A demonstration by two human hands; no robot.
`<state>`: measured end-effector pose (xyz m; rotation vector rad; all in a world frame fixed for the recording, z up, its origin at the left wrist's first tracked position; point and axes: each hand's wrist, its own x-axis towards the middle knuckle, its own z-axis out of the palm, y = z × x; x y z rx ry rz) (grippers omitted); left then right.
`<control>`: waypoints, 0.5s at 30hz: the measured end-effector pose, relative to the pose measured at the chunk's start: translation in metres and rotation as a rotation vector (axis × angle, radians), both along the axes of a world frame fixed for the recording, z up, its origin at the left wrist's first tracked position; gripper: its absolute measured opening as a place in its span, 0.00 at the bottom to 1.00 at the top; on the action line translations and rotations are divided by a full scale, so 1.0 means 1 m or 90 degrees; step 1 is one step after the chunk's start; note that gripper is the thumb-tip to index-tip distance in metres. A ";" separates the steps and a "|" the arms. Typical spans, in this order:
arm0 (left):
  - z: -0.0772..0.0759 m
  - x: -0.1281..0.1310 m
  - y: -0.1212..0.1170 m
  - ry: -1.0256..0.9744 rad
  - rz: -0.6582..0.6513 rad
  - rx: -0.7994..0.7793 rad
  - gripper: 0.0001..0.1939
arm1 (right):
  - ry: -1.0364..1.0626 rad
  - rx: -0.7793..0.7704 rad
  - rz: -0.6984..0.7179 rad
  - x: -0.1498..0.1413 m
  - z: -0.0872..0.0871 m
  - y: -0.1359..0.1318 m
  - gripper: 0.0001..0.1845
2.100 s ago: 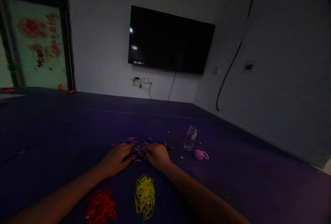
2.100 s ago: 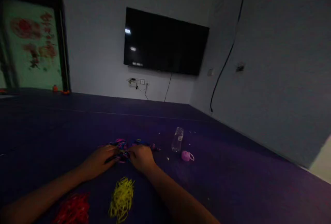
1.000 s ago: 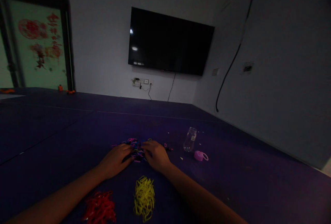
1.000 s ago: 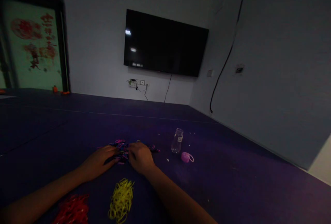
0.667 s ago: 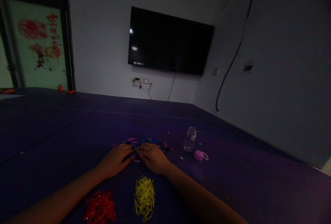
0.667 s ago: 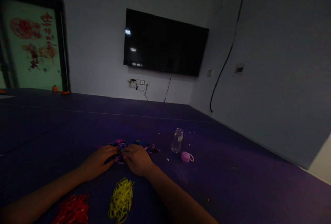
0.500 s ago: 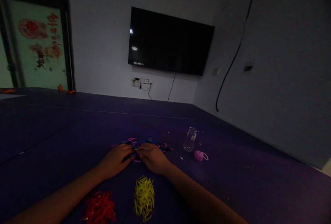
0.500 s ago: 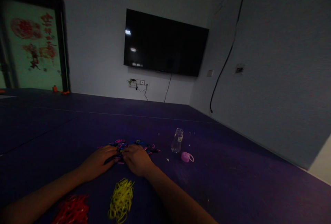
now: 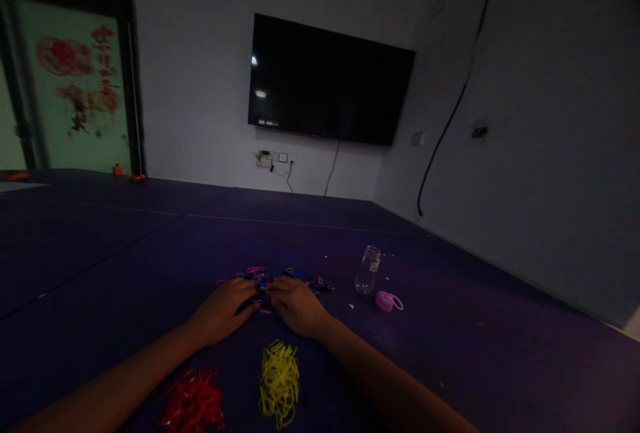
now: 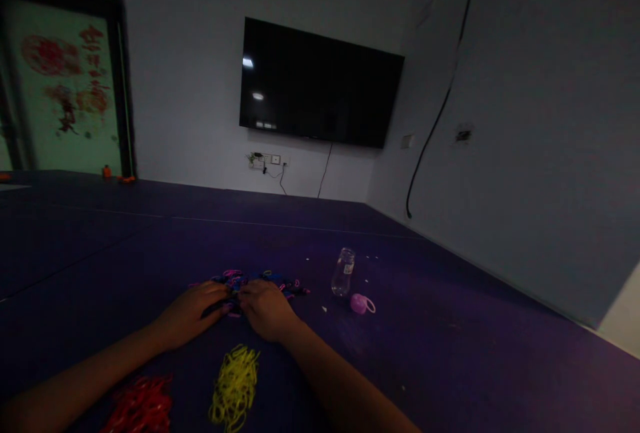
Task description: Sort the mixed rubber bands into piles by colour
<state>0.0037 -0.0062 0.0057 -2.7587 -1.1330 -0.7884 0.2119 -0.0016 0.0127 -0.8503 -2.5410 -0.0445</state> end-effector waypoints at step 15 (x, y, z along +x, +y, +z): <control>-0.007 -0.005 0.009 -0.013 -0.046 0.006 0.14 | 0.265 -0.006 -0.270 0.007 -0.002 0.007 0.13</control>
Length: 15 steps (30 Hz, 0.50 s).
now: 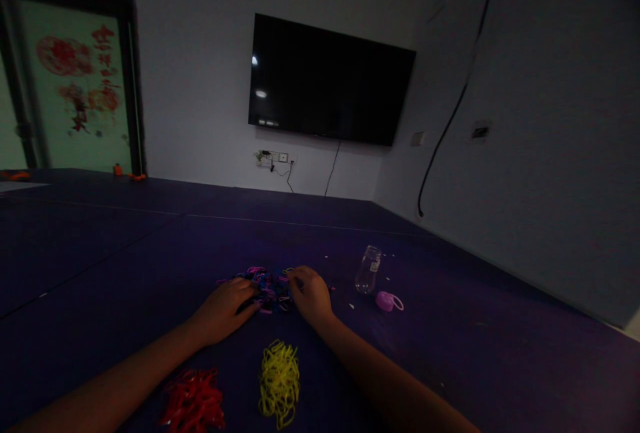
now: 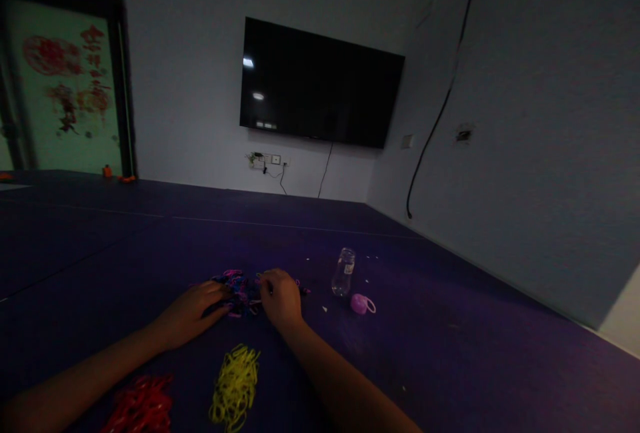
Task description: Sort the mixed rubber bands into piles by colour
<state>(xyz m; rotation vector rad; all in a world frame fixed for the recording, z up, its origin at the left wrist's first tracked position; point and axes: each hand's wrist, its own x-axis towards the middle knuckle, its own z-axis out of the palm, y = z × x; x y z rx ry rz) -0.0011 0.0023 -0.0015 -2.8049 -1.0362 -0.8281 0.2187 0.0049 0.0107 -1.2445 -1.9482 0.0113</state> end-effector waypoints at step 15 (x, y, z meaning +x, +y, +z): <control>0.009 0.004 -0.009 0.013 0.024 -0.005 0.14 | -0.130 -0.074 -0.080 0.001 -0.004 0.004 0.11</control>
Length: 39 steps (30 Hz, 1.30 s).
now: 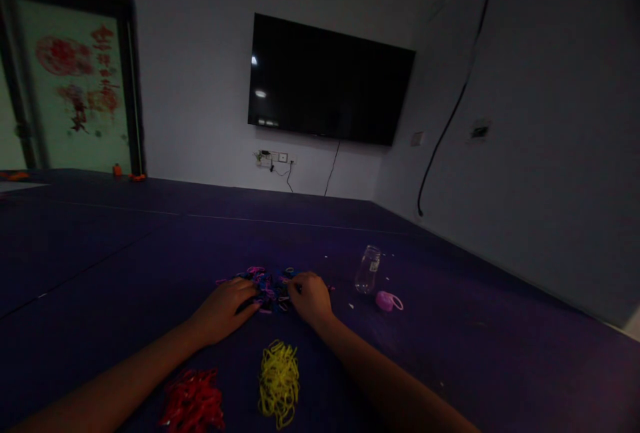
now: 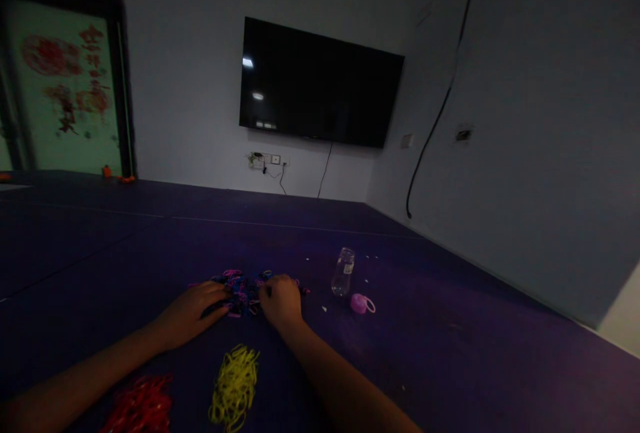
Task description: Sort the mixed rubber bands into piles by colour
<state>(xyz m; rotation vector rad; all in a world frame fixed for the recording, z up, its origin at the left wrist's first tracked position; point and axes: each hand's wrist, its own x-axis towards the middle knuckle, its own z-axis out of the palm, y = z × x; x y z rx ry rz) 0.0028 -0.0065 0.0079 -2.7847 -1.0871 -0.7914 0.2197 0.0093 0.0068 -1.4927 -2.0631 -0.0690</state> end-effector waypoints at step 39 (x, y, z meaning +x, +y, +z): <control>0.000 0.001 -0.001 -0.001 0.006 0.000 0.12 | 0.094 -0.027 0.085 0.004 -0.007 0.010 0.14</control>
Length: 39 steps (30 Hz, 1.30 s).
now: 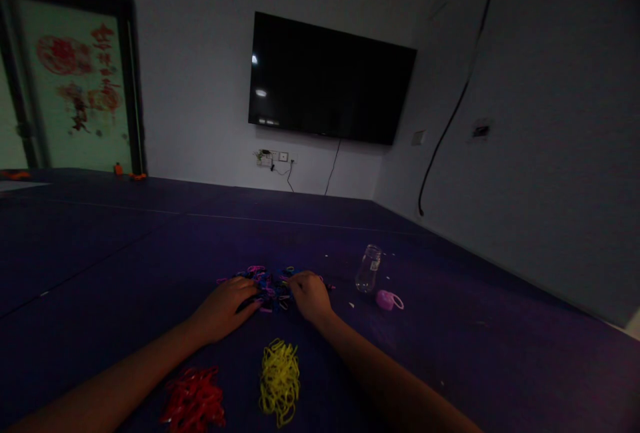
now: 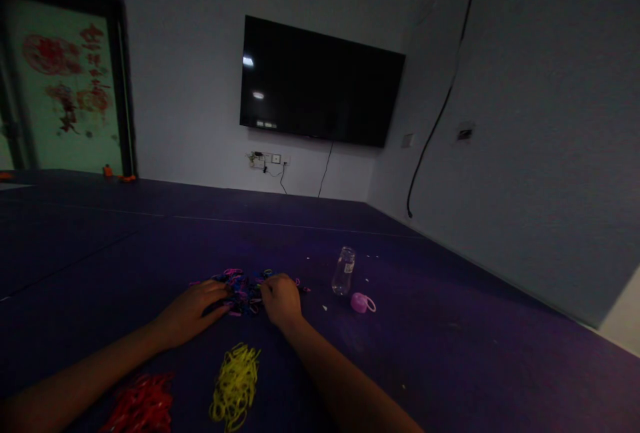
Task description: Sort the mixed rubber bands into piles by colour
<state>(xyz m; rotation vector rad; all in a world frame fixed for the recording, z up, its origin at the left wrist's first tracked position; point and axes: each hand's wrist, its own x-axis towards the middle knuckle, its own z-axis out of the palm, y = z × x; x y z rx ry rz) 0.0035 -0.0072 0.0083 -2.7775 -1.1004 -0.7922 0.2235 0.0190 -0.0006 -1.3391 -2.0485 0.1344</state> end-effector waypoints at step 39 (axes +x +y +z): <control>-0.002 -0.001 0.001 0.000 0.001 0.011 0.12 | 0.085 0.005 0.066 0.001 -0.003 0.005 0.16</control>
